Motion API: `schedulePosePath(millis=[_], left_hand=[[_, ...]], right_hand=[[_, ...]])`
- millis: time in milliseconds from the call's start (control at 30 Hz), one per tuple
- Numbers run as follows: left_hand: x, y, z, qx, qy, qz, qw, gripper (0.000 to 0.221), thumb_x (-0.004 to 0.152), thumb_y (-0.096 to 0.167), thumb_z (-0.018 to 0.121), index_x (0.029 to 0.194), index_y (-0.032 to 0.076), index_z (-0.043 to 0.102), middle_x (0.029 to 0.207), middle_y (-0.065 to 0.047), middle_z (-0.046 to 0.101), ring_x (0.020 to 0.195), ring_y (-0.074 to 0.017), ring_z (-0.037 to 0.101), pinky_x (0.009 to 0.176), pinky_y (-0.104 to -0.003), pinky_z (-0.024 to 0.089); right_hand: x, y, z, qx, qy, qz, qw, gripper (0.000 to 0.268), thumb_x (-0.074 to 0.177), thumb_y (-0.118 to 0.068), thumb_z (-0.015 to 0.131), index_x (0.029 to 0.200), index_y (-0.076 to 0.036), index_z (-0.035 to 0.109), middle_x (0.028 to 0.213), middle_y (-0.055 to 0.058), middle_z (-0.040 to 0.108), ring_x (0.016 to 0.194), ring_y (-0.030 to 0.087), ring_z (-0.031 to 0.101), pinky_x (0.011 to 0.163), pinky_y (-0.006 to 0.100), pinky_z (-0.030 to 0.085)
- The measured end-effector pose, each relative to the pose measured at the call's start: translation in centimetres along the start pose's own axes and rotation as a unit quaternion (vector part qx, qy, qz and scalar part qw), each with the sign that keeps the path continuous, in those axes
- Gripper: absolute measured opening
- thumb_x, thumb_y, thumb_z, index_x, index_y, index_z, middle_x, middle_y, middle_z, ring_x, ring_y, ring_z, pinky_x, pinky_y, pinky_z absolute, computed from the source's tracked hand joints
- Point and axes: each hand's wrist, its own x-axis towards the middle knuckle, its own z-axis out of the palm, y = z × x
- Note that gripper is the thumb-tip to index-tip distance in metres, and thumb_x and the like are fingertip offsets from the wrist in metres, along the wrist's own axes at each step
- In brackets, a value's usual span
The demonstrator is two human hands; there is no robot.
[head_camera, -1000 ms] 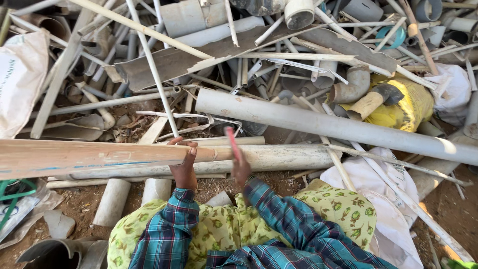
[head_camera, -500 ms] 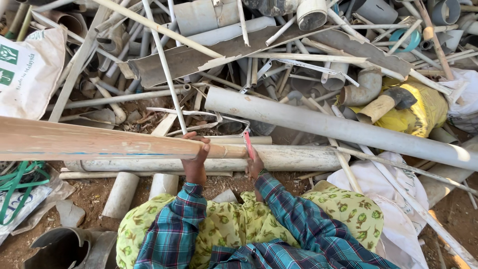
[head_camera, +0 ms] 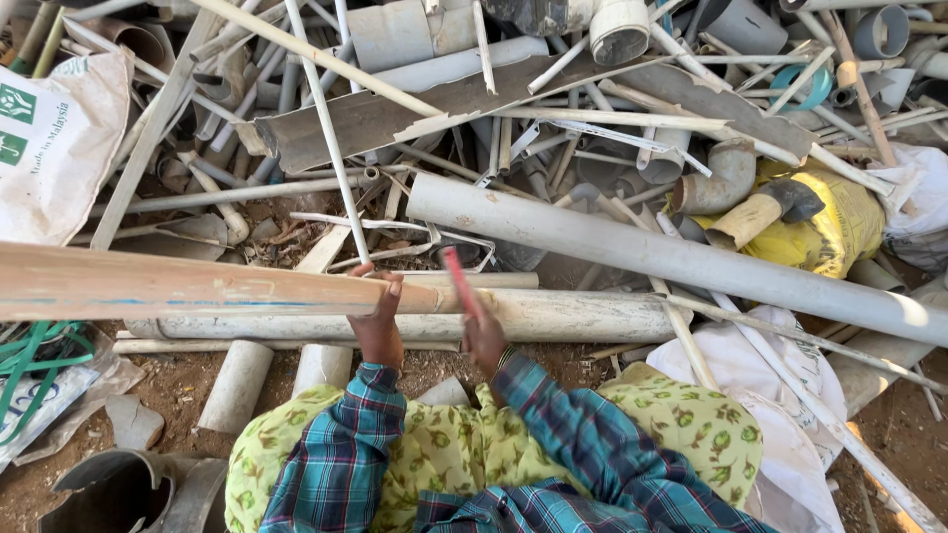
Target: The person is using a handheld tool to scrape the surface of a beige PVC pipe while sitting on the ground in a pile of scrap materials.
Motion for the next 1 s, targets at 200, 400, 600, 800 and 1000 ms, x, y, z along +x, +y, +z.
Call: schedulePosePath(millis=[200, 400, 600, 800, 1000], left_hand=[[-0.1, 0.6, -0.1, -0.035, -0.005, 0.016, 0.999, 0.06, 0.092, 0.002, 0.079, 0.141, 0.002, 0.045, 0.106, -0.007, 0.064, 0.107, -0.0186, 0.063, 0.106, -0.037, 0.05], [-0.5, 2.1, 1.0, -0.049, -0.075, -0.008, 0.996, 0.095, 0.084, 0.002, 0.076, 0.16, 0.01, 0.02, 0.108, -0.004, 0.065, 0.107, -0.0173, 0.061, 0.1, -0.034, 0.051], [-0.8, 2.0, 0.9, 0.023, -0.11, -0.038, 0.993, 0.092, 0.085, 0.004, 0.079, 0.162, 0.006, 0.029, 0.112, -0.005, 0.066, 0.106, -0.015, 0.06, 0.1, -0.033, 0.051], [-0.5, 1.6, 0.5, 0.042, -0.114, -0.037, 0.992, 0.085, 0.085, 0.003, 0.08, 0.158, 0.006, 0.036, 0.111, -0.004, 0.067, 0.113, -0.0156, 0.063, 0.106, -0.034, 0.051], [0.4, 1.3, -0.5, -0.014, -0.121, -0.051, 0.991, 0.087, 0.083, 0.005, 0.081, 0.157, 0.006, 0.036, 0.109, -0.006, 0.068, 0.111, -0.0174, 0.064, 0.108, -0.037, 0.052]], right_hand=[[0.8, 4.2, 0.1, -0.031, 0.064, -0.033, 0.997, 0.06, 0.108, -0.03, 0.039, 0.165, -0.022, 0.022, 0.075, 0.009, 0.066, 0.049, 0.011, 0.059, 0.041, 0.024, 0.053], [2.3, 4.2, -0.9, 0.012, 0.055, -0.039, 0.998, 0.065, 0.105, -0.016, 0.045, 0.166, -0.019, 0.026, 0.076, 0.011, 0.065, 0.049, 0.013, 0.056, 0.04, 0.026, 0.05], [-0.7, 1.0, -1.0, 0.023, 0.092, 0.056, 0.994, 0.056, 0.109, -0.03, 0.039, 0.163, -0.019, 0.026, 0.099, 0.008, 0.069, 0.046, 0.009, 0.05, 0.033, 0.025, 0.045], [-0.9, -1.1, -1.6, -0.03, 0.029, -0.067, 0.997, 0.062, 0.11, -0.039, 0.036, 0.166, -0.017, 0.023, 0.115, 0.021, 0.062, 0.048, 0.008, 0.051, 0.037, 0.023, 0.05], [-1.0, -1.3, -1.5, 0.024, 0.044, 0.017, 0.999, 0.058, 0.11, -0.035, 0.034, 0.165, -0.018, 0.027, 0.119, -0.001, 0.058, 0.046, 0.009, 0.048, 0.034, 0.025, 0.047]])
